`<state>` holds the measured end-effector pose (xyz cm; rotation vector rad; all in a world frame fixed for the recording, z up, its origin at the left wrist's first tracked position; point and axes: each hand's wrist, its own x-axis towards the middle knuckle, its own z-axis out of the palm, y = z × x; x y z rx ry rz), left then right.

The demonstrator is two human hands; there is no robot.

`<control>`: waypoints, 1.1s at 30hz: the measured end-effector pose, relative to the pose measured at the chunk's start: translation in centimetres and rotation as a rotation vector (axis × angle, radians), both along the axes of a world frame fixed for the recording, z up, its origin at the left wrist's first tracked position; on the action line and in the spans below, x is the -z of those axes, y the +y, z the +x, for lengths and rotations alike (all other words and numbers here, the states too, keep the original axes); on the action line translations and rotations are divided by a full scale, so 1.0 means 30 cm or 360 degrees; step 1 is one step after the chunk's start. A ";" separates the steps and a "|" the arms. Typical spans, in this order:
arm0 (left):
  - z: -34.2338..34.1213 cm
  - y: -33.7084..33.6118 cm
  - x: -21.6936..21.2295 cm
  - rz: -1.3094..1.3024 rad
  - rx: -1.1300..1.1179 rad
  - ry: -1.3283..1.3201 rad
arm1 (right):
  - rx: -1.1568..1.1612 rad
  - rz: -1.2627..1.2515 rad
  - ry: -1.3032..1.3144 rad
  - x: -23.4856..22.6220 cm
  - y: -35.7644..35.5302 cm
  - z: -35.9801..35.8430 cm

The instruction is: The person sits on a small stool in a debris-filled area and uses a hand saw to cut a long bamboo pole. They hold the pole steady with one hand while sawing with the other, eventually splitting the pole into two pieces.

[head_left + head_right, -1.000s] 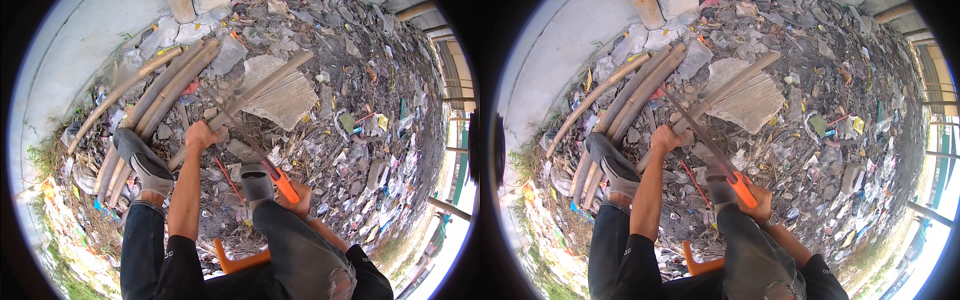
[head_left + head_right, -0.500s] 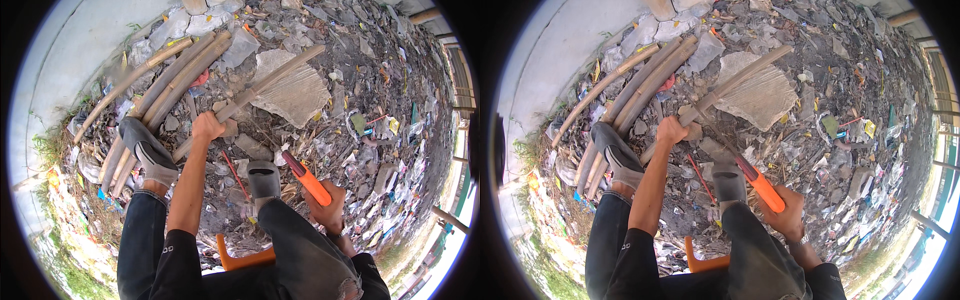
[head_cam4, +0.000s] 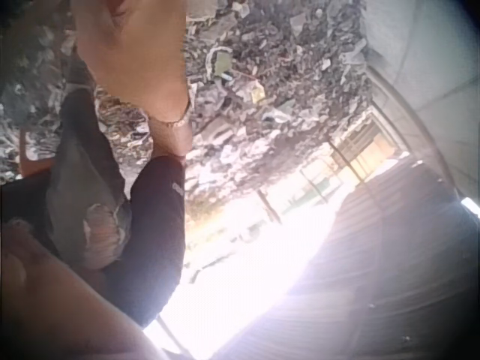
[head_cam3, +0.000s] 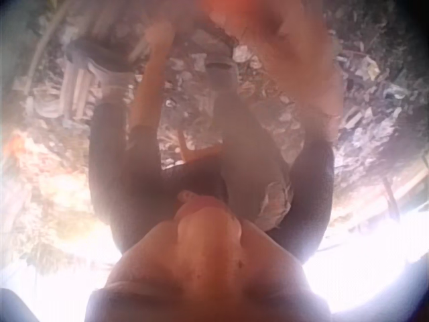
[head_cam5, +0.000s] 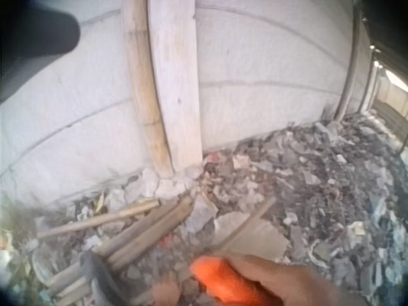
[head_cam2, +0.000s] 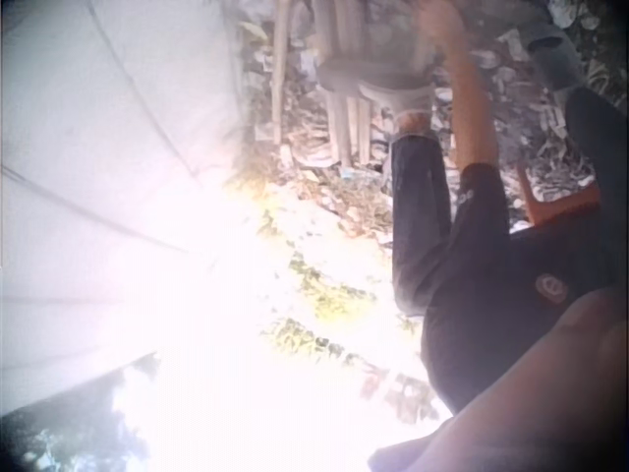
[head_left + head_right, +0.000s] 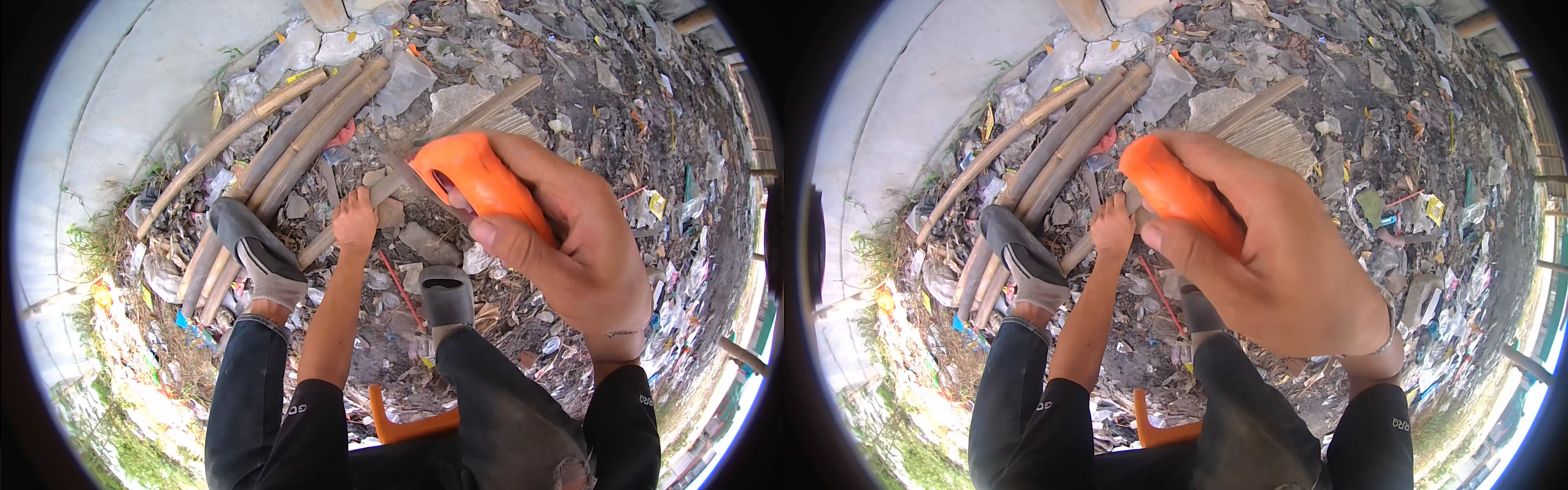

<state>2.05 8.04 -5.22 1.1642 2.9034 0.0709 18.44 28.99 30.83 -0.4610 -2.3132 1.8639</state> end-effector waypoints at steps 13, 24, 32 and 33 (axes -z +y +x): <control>0.054 0.114 -0.032 0.0178 -0.0031 -0.0102 | -0.0351 -0.0039 -0.0224 -0.195 0.165 -0.225; 0.084 0.091 -0.065 0.0316 -0.0299 -0.0370 | 0.0300 0.0302 -0.0976 0.294 -0.066 0.615; -0.043 0.064 -0.132 -0.0206 -0.0224 -0.0847 | 0.0384 0.0188 -0.0720 0.699 -0.240 0.819; -0.033 0.051 -0.120 -0.0187 -0.0257 -0.0831 | 0.0381 0.0201 -0.0731 0.640 -0.193 0.795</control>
